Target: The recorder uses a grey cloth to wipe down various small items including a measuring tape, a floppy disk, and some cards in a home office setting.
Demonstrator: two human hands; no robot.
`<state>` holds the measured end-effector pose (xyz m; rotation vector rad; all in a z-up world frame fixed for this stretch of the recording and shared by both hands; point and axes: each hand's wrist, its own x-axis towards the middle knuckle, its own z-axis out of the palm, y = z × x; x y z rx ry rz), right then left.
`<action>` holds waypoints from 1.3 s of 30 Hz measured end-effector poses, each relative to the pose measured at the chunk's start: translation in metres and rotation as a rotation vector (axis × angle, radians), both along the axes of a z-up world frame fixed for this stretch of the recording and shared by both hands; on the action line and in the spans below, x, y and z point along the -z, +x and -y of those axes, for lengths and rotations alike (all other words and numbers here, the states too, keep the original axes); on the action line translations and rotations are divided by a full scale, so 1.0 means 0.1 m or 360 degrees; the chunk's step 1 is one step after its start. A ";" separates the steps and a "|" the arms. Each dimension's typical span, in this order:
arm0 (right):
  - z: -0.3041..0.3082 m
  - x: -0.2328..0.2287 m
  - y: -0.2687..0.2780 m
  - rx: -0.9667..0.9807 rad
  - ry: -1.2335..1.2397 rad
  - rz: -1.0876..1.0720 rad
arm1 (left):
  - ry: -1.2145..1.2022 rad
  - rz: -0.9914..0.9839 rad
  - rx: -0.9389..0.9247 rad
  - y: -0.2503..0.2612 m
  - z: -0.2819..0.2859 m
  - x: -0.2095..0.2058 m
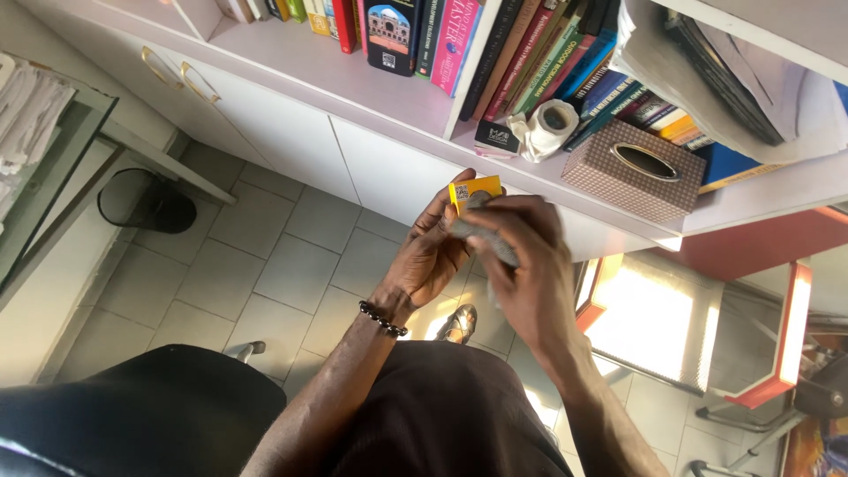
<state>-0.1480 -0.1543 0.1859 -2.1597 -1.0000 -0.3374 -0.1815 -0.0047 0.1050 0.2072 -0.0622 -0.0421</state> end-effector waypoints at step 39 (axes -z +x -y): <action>-0.15 -0.18 -0.08 0.0025 0.0124 -0.0258 | 0.0112 -0.0115 -0.0130 -0.01 0.02 0.04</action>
